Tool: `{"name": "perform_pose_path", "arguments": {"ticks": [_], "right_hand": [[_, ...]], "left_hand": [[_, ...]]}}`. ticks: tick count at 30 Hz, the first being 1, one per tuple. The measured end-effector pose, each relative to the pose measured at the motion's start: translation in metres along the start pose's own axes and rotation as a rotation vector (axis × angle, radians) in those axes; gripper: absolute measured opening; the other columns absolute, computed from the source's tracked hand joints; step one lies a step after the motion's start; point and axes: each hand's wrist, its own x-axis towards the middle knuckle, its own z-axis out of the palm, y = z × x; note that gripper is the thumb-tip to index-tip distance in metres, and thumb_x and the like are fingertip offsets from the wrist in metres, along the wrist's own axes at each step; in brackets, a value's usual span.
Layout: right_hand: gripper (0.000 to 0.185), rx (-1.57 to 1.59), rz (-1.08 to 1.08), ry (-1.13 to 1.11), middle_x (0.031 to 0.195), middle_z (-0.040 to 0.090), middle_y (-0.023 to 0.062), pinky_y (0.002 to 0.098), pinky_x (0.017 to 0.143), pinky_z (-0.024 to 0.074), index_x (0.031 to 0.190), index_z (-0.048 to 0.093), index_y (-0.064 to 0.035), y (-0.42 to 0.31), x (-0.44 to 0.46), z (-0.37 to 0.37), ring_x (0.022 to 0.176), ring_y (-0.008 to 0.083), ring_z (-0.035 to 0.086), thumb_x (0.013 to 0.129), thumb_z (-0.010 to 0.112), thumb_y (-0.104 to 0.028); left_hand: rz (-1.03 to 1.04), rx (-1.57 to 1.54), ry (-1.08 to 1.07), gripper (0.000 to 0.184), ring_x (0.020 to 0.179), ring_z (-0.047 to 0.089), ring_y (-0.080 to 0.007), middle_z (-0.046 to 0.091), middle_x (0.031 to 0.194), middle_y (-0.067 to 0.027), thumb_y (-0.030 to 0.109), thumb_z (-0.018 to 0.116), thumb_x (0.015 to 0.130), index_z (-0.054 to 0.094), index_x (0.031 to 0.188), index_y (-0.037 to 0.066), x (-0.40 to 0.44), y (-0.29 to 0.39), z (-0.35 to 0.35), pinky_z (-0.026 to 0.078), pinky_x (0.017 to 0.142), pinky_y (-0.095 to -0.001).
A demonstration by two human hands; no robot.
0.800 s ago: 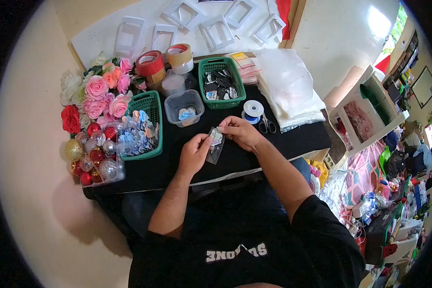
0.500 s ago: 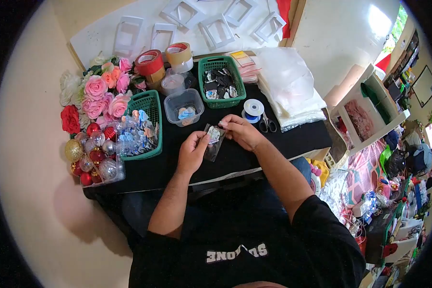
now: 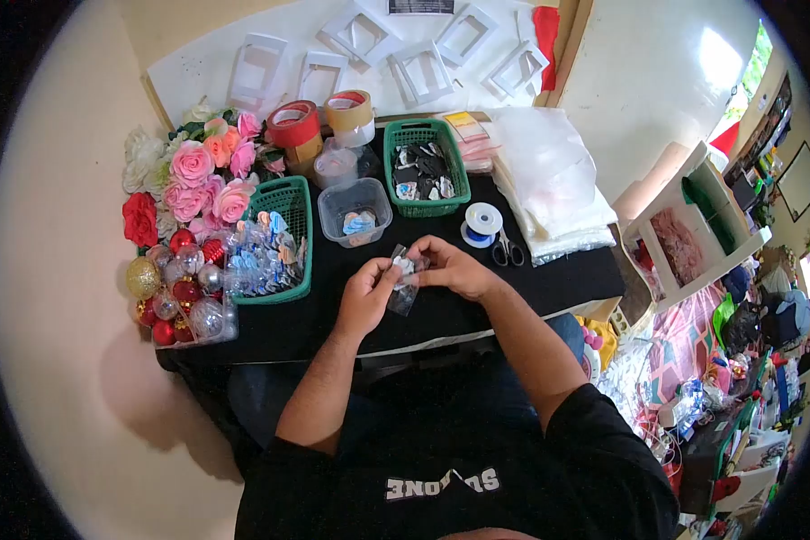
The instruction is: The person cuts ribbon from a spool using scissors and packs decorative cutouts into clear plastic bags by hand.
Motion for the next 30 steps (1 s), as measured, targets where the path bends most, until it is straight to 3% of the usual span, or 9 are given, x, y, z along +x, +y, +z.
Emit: {"name": "perform_pose_path", "arguments": {"ticks": [1, 4, 7, 10, 17, 19, 26, 28, 30], "right_hand": [[0.037, -0.012, 0.003, -0.013, 0.095, 0.055, -0.0023, 0.0253, 0.08, 0.0438, 0.111, 0.056, -0.0086, 0.001, 0.0, 0.001, 0.088, 0.0088, 0.052, 0.08, 0.076, -0.004], [0.033, -0.05, 0.05, -0.071, 0.095, 0.056, -0.0017, 0.0249, 0.079, 0.0437, 0.109, 0.057, -0.008, 0.001, 0.0, 0.001, 0.087, 0.0083, 0.052, 0.081, 0.075, -0.005], [0.017, -0.154, 0.02, -0.01, 0.092, 0.061, -0.0004, 0.0245, 0.078, 0.0471, 0.099, 0.062, -0.0065, -0.001, -0.001, 0.006, 0.086, 0.0088, 0.058, 0.085, 0.071, -0.002], [0.012, -0.198, 0.07, 0.161, 0.085, 0.061, -0.0025, 0.0214, 0.062, 0.0405, 0.094, 0.064, -0.008, -0.003, -0.004, 0.006, 0.071, 0.0057, 0.052, 0.086, 0.072, -0.013], [0.016, -0.2, 0.113, 0.245, 0.085, 0.061, -0.0026, 0.021, 0.064, 0.0409, 0.097, 0.064, -0.0069, -0.007, -0.005, 0.007, 0.072, 0.0061, 0.053, 0.086, 0.073, -0.014], [0.018, -0.234, 0.041, 0.157, 0.087, 0.062, -0.0022, 0.021, 0.064, 0.0411, 0.1, 0.064, -0.0063, -0.008, -0.005, 0.008, 0.073, 0.0063, 0.054, 0.086, 0.073, -0.013], [0.018, -0.194, 0.095, 0.146, 0.09, 0.062, -0.001, 0.0229, 0.067, 0.0436, 0.099, 0.062, -0.0074, -0.003, -0.002, -0.001, 0.077, 0.0076, 0.056, 0.085, 0.072, -0.008], [0.024, 0.093, -0.039, 0.151, 0.091, 0.061, 0.0009, 0.0244, 0.067, 0.0451, 0.103, 0.053, -0.0087, 0.002, -0.001, -0.004, 0.079, 0.0103, 0.058, 0.086, 0.069, -0.004], [0.028, 0.168, -0.066, 0.187, 0.092, 0.061, 0.0019, 0.025, 0.067, 0.0454, 0.105, 0.048, -0.0097, 0.002, -0.002, -0.006, 0.079, 0.0114, 0.058, 0.086, 0.067, -0.002]], "left_hand": [[-0.008, -0.026, -0.007, 0.02, 0.08, 0.058, -0.0065, 0.064, 0.088, -0.0018, 0.018, 0.058, 0.098, 0.062, 0.104, 0.0, 0.0, 0.0, 0.0, 0.047, 0.071, -0.0233], [-0.013, -0.082, -0.029, 0.022, 0.082, 0.059, -0.0072, 0.065, 0.09, -0.0024, 0.019, 0.058, 0.098, 0.062, 0.105, -0.001, 0.002, -0.007, -0.002, 0.047, 0.073, -0.0233], [-0.043, -0.062, -0.048, 0.025, 0.086, 0.059, -0.008, 0.065, 0.093, -0.0037, 0.02, 0.058, 0.098, 0.062, 0.11, -0.002, 0.002, -0.005, -0.002, 0.047, 0.076, -0.0232], [0.018, -0.014, 0.051, 0.029, 0.09, 0.06, -0.009, 0.066, 0.1, -0.0061, 0.019, 0.058, 0.098, 0.06, 0.119, -0.001, 0.001, -0.002, 0.003, 0.048, 0.08, -0.0243], [0.03, -0.036, 0.028, 0.03, 0.096, 0.061, -0.0117, 0.065, 0.106, -0.0068, 0.017, 0.057, 0.098, 0.058, 0.122, -0.001, 0.005, -0.014, -0.004, 0.048, 0.084, -0.0264], [0.028, -0.046, -0.01, 0.029, 0.097, 0.061, -0.012, 0.065, 0.106, -0.0071, 0.015, 0.057, 0.098, 0.058, 0.122, 0.0, 0.004, -0.014, -0.005, 0.049, 0.085, -0.0269], [0.038, -0.043, -0.021, 0.026, 0.093, 0.062, -0.0112, 0.066, 0.102, -0.0058, 0.015, 0.059, 0.096, 0.058, 0.117, 0.0, 0.006, -0.017, -0.004, 0.049, 0.082, -0.0264], [0.006, 0.005, -0.032, 0.024, 0.089, 0.061, -0.0111, 0.065, 0.1, -0.0057, 0.015, 0.062, 0.095, 0.056, 0.114, 0.0, 0.003, -0.007, -0.001, 0.048, 0.08, -0.0266], [0.037, 0.018, -0.022, 0.024, 0.085, 0.061, -0.0115, 0.065, 0.096, -0.0062, 0.014, 0.063, 0.093, 0.056, 0.112, 0.001, 0.004, -0.01, 0.0, 0.049, 0.078, -0.0268]]}}
